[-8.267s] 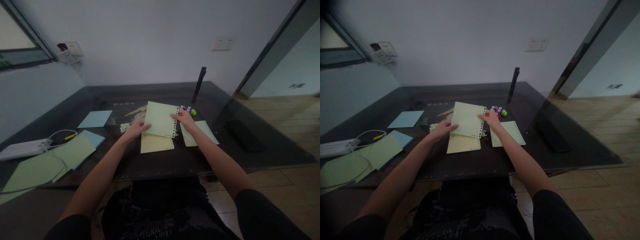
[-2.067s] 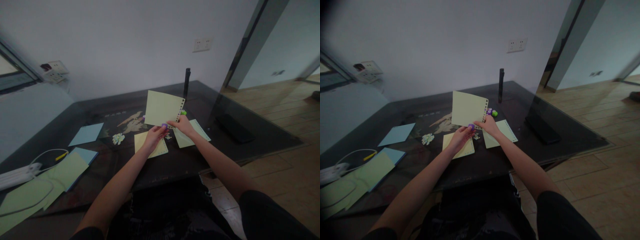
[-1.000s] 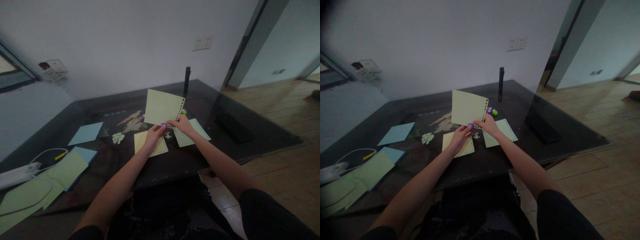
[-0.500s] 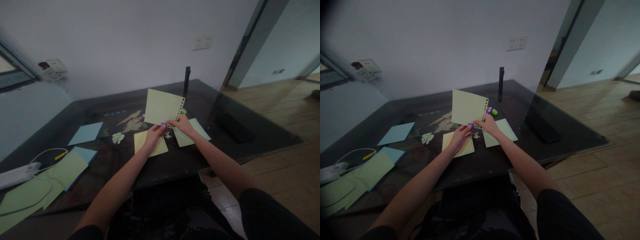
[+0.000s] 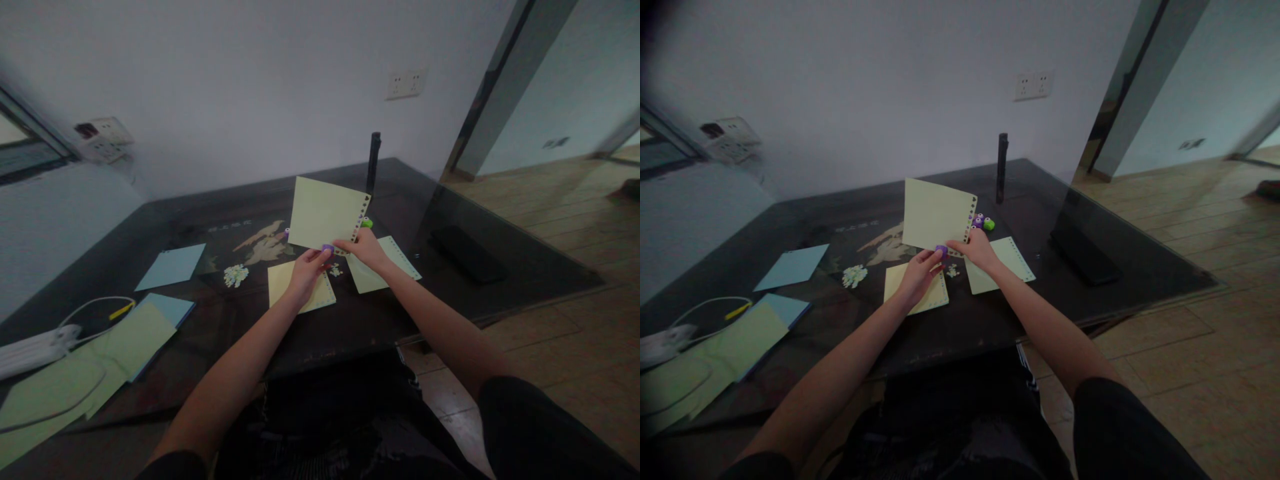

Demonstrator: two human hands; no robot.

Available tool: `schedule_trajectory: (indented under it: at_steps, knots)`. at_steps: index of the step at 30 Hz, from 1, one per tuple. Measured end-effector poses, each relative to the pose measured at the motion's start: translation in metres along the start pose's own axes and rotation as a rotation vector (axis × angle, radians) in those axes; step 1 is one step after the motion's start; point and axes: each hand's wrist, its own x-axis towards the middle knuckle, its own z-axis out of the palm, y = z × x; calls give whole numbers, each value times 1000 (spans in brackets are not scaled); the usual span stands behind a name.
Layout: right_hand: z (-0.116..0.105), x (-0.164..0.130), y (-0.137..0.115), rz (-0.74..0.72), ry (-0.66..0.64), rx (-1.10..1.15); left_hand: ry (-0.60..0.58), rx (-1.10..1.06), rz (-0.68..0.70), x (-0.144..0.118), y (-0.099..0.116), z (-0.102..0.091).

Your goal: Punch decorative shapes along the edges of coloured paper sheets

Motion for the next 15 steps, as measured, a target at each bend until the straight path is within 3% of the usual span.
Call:
schedule_trajectory:
  at_steps: [15]
  knots:
    - [0,0,3,-13,14,6,-3,-13,5,-1,0,1]
